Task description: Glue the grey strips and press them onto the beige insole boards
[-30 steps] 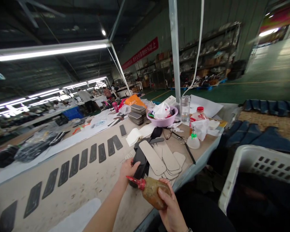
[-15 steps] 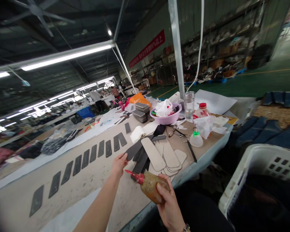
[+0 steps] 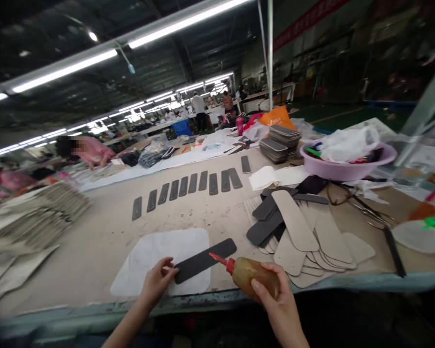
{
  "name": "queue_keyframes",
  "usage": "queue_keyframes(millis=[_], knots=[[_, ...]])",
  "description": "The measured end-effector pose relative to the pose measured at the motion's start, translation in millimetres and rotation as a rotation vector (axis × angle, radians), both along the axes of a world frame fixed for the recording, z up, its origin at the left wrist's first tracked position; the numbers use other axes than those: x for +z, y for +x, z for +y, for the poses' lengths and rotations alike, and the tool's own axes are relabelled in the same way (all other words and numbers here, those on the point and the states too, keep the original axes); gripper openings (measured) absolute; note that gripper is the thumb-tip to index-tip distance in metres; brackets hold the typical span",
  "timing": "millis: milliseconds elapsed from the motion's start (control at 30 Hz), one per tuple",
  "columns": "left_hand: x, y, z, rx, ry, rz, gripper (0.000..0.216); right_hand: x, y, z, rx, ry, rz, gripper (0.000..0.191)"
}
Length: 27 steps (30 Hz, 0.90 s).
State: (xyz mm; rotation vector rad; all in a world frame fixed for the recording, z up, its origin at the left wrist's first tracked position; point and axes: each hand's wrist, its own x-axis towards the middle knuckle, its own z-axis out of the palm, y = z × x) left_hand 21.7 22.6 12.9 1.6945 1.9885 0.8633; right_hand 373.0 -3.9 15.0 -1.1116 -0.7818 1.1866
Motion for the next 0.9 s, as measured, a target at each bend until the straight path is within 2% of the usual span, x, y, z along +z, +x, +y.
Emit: queue_keyframes(millis=[67, 133, 233, 333, 433, 600, 767, 900], knots=[[-4.8, -7, -8, -0.06, 0.133, 0.103, 0.027, -3.1, -14, 0, 0.013, 0.048, -0.202, 0.046], [-5.8, -13, -16, -0.197, 0.211, 0.164, 0.023, -2.4, -30, 2, 0.041, 0.148, -0.366, 0.04], [-4.9, -17, -27, -0.417, 0.265, 0.235, 0.024, 3.5, -55, 5, 0.103, 0.359, -0.572, 0.029], [-4.9, -18, -30, -0.531, 0.298, 0.298, 0.026, 10.7, -81, 8, 0.227, 0.543, -0.704, 0.028], [-5.7, -18, -28, -0.567, 0.305, 0.302, 0.026, 16.2, -102, 11, 0.343, 0.657, -0.738, 0.032], [-5.5, -19, -26, -0.573, 0.321, 0.283, 0.025, 18.2, -118, 14, 0.488, 0.711, -0.78, 0.034], [-5.6, -18, -27, -0.563, 0.328, 0.278, 0.027, 14.5, -125, 14, 0.54, 0.72, -0.817, 0.033], [-7.3, -18, -26, -0.551, 0.33, 0.278, 0.026, 13.1, -125, 14, 0.519, 0.715, -0.859, 0.033]])
